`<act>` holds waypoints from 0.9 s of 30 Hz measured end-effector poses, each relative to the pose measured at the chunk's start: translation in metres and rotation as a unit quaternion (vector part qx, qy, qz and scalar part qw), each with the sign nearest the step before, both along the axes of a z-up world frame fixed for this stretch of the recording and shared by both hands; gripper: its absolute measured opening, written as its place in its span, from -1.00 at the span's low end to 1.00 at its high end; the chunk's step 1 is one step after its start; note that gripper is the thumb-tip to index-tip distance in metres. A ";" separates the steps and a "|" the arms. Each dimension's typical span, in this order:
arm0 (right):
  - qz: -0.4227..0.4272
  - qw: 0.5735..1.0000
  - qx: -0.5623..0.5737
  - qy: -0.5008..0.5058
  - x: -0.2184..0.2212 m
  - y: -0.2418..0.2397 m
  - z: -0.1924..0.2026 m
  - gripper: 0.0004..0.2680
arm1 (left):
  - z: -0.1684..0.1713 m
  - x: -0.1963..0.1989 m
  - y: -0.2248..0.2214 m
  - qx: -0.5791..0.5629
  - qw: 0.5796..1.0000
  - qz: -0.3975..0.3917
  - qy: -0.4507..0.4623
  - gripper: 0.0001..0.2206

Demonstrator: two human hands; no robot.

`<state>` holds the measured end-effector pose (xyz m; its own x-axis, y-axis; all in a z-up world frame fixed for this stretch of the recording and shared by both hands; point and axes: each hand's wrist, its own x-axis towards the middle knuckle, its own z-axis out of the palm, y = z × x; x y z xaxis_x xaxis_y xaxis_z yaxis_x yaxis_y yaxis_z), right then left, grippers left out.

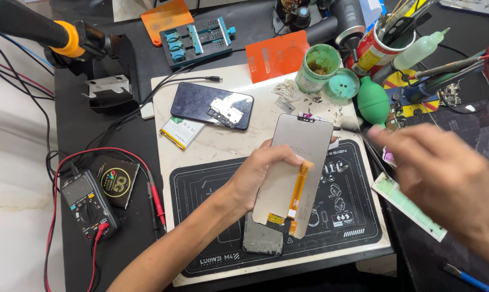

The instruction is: The person applies adhesive from a tube to the inner frame of a disassembled smartphone and presses the new screen assembly into place.

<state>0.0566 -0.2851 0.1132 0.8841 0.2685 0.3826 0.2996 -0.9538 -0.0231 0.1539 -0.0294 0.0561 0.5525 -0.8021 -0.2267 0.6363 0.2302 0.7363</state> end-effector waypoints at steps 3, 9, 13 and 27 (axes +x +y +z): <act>0.046 0.979 0.191 0.061 -0.009 0.003 -0.004 -0.72 | -0.002 0.002 0.002 0.015 0.999 0.007 0.032 -0.41; 0.100 0.989 0.109 -0.001 0.002 -0.004 -0.017 -0.72 | -0.010 0.002 0.001 0.034 0.999 -0.026 0.012 -0.43; 0.150 0.976 0.153 0.036 -0.014 -0.007 -0.023 -0.70 | -0.007 0.002 -0.001 -0.052 0.997 -0.052 0.001 -0.38; -0.049 0.973 0.225 0.031 -0.001 0.002 0.008 -0.82 | 0.010 -0.003 -0.007 0.071 0.996 -0.043 -0.030 -0.36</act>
